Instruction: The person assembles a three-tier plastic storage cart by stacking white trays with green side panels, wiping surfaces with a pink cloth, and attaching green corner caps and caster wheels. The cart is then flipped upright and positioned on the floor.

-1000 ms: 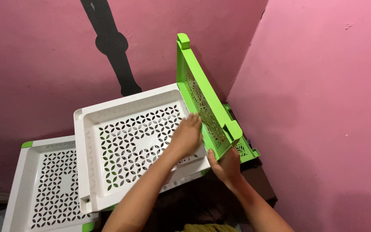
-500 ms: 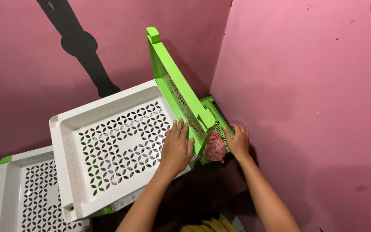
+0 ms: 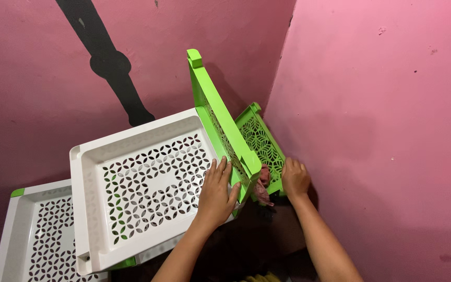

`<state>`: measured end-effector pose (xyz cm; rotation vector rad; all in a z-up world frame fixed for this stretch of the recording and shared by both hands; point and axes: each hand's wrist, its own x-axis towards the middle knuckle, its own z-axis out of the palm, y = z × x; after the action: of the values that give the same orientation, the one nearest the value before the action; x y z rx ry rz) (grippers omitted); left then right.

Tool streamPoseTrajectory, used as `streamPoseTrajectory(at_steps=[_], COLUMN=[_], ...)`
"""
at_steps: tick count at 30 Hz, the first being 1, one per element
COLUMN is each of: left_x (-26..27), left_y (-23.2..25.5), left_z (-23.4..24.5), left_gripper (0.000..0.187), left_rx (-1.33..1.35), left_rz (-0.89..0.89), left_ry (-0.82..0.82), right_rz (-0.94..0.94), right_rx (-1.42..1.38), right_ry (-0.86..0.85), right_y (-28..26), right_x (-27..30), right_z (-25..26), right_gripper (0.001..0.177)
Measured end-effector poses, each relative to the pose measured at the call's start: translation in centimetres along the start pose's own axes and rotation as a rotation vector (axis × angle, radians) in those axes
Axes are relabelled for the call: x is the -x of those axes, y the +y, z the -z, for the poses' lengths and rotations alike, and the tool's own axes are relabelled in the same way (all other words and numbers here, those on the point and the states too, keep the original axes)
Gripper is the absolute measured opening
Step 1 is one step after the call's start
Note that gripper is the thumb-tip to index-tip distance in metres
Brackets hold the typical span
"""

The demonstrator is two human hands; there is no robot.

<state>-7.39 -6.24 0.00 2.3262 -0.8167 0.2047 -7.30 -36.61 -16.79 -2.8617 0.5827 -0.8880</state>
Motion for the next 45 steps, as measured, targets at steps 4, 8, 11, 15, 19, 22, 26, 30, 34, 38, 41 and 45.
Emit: streamPoseTrajectory(at_steps=[4, 8, 11, 15, 19, 22, 26, 30, 34, 38, 41, 45], left_x=[0.0, -0.3, -0.1, 0.4, 0.1, 1.7, 4.2, 5.9, 8.6, 11.7, 15.1, 18.9], left_y=[0.1, -0.1, -0.2, -0.4, 0.1, 0.5, 1.4, 0.1, -2.5, -6.8, -9.7, -12.2], left_z=[0.4, 0.9, 1.3, 3.4, 6.4, 9.6, 12.6, 14.9, 15.4, 15.0, 15.8, 19.4], left_gripper=[0.062, 0.063, 0.061, 0.058, 0.061, 0.066, 0.068, 0.068, 0.077, 0.061, 0.05, 0.041], left_rx=[0.003, 0.005, 0.041, 0.178, 0.3, 0.402, 0.385, 0.408, 0.74, 1.263, 1.353, 1.274], left_rz=[0.001, 0.022, 0.048, 0.055, 0.048, -0.043, -0.106, -0.076, -0.071, 0.085, 0.156, 0.043], left_ry=[-0.019, -0.056, -0.071, 0.006, 0.119, 0.21, 0.236, 0.243, 0.386, 0.798, 1.077, 1.162], right_rz=[0.019, -0.007, -0.034, -0.085, 0.114, 0.248, 0.35, 0.371, 0.434, 0.463, 0.545, 0.351], right_rx=[-0.021, -0.084, -0.15, -0.615, -0.819, -0.35, -0.149, -0.673, -0.672, -0.891, -1.0, -1.069], right_ry=[0.268, 0.484, 0.565, 0.498, 0.36, 0.547, 0.776, 0.585, 0.362, -0.014, -0.23, -0.706], right_y=[-0.5, -1.3, -2.5, -4.5, -7.6, -12.9, -19.0, -23.3, -29.0, -36.4, -40.6, -44.6], right_x=[-2.9, -6.7, -9.5, -13.4, -16.8, -14.8, -12.9, -13.2, -9.2, -3.8, 0.3, 5.7], right_z=[6.2, 12.0, 15.7, 22.7, 30.2, 34.9, 39.1, 41.1, 38.3, 31.3, 26.5, 22.3], right_gripper=[0.016, 0.023, 0.019, 0.017, 0.015, 0.021, 0.027, 0.03, 0.034, 0.031, 0.031, 0.043])
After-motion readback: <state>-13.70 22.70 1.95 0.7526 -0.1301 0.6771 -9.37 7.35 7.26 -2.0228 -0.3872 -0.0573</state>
